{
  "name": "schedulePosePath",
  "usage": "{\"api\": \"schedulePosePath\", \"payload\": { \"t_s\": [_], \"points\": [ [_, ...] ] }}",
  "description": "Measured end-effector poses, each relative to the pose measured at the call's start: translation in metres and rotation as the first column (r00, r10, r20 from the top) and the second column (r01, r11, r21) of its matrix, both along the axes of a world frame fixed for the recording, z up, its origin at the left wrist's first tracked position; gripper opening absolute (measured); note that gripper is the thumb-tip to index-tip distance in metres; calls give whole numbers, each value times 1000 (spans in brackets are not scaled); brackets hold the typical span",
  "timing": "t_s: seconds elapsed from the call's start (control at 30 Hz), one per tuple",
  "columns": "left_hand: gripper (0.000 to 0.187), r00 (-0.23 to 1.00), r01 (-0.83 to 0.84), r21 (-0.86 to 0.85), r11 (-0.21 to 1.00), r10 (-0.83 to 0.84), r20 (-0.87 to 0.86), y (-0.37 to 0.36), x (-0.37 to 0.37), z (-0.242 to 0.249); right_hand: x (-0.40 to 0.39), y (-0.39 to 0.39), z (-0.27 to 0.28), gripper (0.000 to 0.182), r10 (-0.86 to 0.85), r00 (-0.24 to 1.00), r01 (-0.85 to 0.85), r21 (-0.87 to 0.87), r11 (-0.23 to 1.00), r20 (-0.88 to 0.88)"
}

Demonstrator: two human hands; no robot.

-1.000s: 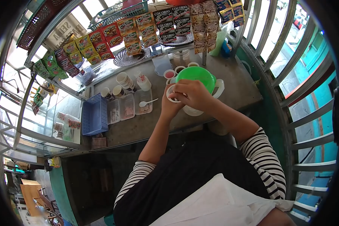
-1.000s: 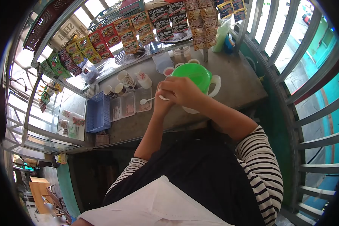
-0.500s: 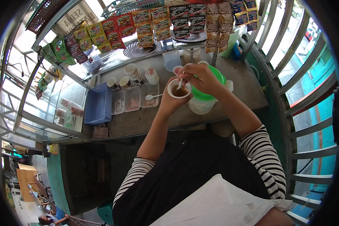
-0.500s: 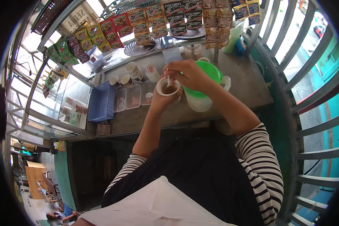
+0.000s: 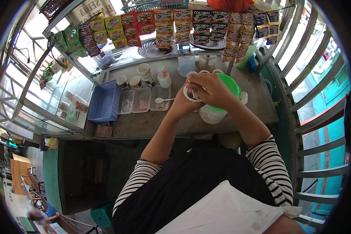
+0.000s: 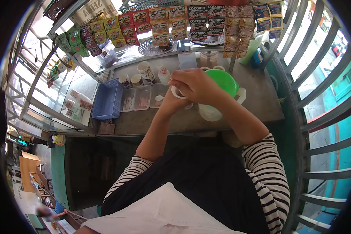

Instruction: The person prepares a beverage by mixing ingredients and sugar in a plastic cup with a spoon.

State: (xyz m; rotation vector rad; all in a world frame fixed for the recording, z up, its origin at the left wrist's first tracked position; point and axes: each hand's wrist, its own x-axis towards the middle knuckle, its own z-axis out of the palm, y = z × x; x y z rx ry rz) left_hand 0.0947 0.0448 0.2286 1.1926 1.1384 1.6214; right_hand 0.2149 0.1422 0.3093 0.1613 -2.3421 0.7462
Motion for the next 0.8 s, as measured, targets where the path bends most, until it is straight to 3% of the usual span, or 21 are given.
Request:
{"api": "schedulePosePath", "payload": {
  "t_s": [0.07,0.23,0.3,0.43,0.5,0.57,0.67,0.8],
  "points": [
    [67,995,-21,-2,1000,21,-94,0,-3,-8,-3,1,1,12,19,1000,-19,-7,1000,-11],
    [70,998,-31,-45,999,28,-51,-10,-8,0,-13,10,2,9,50,998,-47,-81,996,26],
    [71,998,-46,-44,998,44,-45,-13,-13,1,-18,12,2,10,86,994,-66,-255,965,65],
    [70,999,-41,23,999,40,28,-20,-24,4,-29,3,5,9,68,988,-43,-173,984,139],
    [70,997,-23,14,1000,22,70,-25,-32,2,-38,-5,5,10,137,984,-122,-126,984,117],
    [68,1000,-5,-37,999,4,-18,-28,-44,-7,-50,-12,9,10,166,982,-150,-155,976,95],
    [66,1000,3,-114,993,-2,2,-45,-56,10,-64,-20,15,10,183,980,-163,-209,964,79],
    [65,996,-53,-61,997,49,-70,-59,-78,16,-82,-27,21,11,144,985,-118,-232,966,100]
  ]
}}
